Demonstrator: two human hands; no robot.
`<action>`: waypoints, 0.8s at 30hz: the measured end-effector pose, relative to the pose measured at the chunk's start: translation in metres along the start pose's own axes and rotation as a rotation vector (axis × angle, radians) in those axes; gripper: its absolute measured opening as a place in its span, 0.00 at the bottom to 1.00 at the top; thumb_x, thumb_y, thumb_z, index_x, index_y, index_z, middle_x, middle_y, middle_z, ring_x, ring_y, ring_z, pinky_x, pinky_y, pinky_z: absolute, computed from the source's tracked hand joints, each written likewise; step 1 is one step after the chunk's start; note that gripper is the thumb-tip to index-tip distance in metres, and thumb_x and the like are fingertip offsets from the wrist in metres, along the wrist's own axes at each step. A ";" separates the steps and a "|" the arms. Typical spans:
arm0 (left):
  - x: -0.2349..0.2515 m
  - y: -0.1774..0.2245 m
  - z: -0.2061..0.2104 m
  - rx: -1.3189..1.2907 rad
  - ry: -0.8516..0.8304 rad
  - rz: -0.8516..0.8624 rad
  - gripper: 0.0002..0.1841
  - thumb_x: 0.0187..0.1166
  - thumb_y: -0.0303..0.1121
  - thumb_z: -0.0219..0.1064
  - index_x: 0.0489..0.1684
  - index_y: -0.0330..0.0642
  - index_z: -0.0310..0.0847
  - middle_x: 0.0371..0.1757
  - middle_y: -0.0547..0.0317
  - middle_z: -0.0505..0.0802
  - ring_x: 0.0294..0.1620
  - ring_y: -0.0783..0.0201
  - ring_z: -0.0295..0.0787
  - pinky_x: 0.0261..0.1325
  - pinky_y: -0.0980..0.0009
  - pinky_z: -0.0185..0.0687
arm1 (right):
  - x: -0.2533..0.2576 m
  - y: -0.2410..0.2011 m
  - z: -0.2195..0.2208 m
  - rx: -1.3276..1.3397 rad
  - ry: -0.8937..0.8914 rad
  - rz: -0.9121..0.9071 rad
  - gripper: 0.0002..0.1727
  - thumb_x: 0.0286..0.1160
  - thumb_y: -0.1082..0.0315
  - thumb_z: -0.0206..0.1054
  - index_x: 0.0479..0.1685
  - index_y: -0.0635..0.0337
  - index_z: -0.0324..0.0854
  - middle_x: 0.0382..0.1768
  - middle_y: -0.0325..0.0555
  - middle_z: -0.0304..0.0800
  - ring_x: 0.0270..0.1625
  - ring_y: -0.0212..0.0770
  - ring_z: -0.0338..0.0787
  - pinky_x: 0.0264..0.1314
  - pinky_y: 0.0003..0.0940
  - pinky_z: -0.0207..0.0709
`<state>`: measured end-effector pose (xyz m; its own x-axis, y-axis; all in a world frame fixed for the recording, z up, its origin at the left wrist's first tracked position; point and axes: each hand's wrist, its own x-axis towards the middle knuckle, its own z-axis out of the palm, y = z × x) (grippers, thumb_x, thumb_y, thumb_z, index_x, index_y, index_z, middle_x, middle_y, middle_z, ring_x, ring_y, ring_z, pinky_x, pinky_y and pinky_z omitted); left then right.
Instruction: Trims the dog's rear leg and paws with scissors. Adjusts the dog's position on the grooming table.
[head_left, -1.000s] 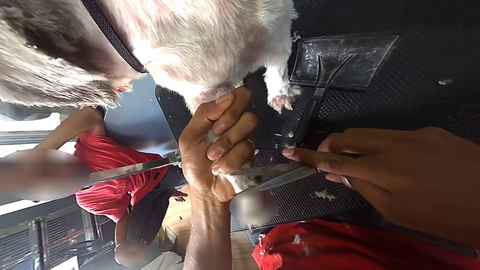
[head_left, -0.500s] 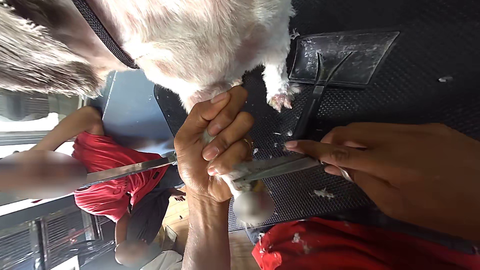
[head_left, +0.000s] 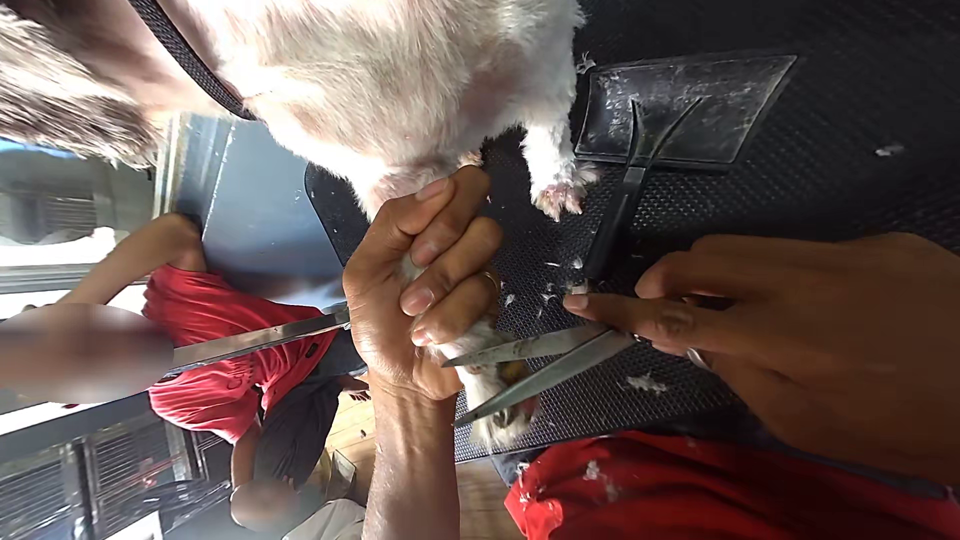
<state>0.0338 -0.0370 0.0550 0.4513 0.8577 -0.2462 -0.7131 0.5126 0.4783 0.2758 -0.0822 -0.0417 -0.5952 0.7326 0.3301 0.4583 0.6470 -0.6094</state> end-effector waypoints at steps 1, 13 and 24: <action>0.000 0.000 0.000 0.007 0.002 -0.005 0.14 0.91 0.36 0.43 0.33 0.44 0.67 0.15 0.70 0.67 0.06 0.80 0.59 0.09 0.90 0.57 | 0.000 0.000 0.000 -0.002 0.000 0.004 0.33 0.77 0.62 0.48 0.81 0.20 0.76 0.38 0.34 0.82 0.28 0.37 0.79 0.17 0.33 0.59; 0.004 0.001 0.004 0.025 0.017 -0.015 0.15 0.91 0.36 0.43 0.32 0.44 0.67 0.15 0.69 0.68 0.06 0.79 0.60 0.09 0.89 0.59 | -0.001 0.004 0.004 -0.021 0.042 0.007 0.32 0.80 0.64 0.47 0.80 0.23 0.77 0.36 0.35 0.81 0.28 0.39 0.80 0.16 0.34 0.60; 0.004 0.001 0.003 -0.052 -0.001 -0.021 0.14 0.90 0.36 0.42 0.32 0.44 0.66 0.15 0.70 0.67 0.06 0.81 0.57 0.09 0.90 0.55 | -0.001 0.005 0.011 0.051 0.065 0.027 0.32 0.76 0.62 0.49 0.79 0.25 0.79 0.36 0.31 0.83 0.31 0.33 0.82 0.20 0.31 0.65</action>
<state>0.0367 -0.0334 0.0571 0.4667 0.8470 -0.2546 -0.7304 0.5315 0.4289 0.2712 -0.0820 -0.0529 -0.5383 0.7631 0.3577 0.4386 0.6161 -0.6543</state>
